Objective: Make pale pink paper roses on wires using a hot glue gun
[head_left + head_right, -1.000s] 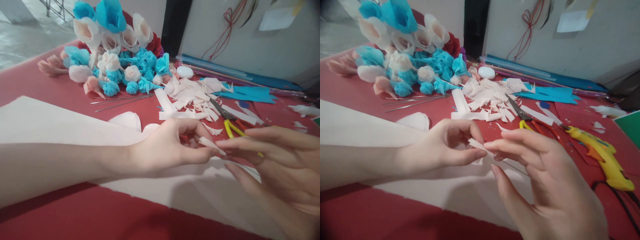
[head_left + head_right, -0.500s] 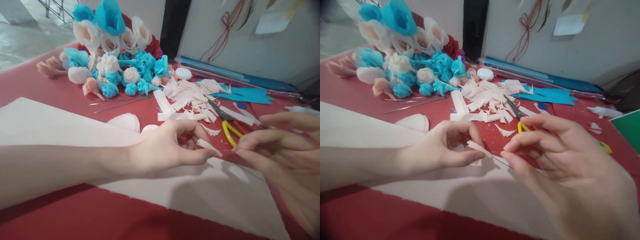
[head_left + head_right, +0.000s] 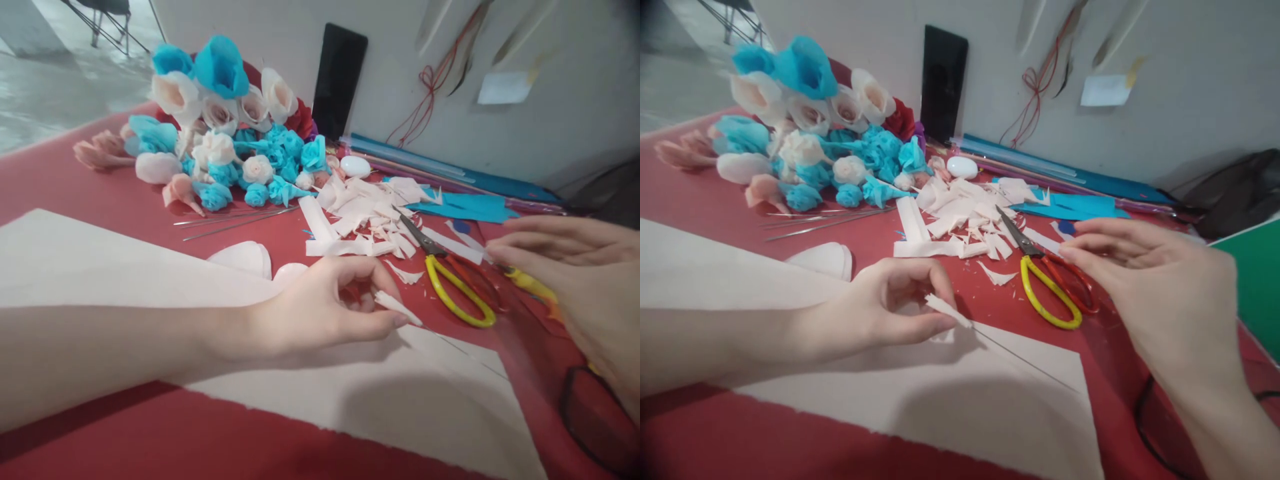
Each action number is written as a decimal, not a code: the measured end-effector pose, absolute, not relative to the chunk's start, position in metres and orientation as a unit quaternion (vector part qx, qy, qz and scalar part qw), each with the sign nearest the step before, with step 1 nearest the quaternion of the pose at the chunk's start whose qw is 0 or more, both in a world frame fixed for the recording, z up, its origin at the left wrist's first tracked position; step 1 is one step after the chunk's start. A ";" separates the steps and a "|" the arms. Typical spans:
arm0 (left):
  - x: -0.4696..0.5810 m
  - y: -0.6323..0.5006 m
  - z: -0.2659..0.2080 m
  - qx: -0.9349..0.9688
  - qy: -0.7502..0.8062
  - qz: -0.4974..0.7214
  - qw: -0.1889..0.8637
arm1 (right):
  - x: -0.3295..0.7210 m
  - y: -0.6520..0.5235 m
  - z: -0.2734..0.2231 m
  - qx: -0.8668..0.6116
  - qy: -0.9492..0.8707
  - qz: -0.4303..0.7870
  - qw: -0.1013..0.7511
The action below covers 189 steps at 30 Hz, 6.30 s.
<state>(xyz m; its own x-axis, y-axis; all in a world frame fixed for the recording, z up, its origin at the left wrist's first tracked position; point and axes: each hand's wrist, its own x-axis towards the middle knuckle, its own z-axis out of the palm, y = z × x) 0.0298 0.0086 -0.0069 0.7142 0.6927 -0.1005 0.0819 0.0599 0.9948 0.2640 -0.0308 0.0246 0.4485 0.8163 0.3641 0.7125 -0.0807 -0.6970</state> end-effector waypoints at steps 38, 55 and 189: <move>0.028 0.008 -0.008 0.650 0.294 0.209 0.669 | 0.214 -0.052 0.025 -0.641 -0.475 0.397 0.453; 0.028 0.009 -0.012 0.653 0.299 0.222 0.660 | 0.215 -0.054 0.020 -0.618 -0.532 0.380 0.436; 0.025 0.009 -0.004 0.635 0.266 0.267 0.674 | 0.205 -0.053 0.014 -0.535 -0.535 0.590 0.282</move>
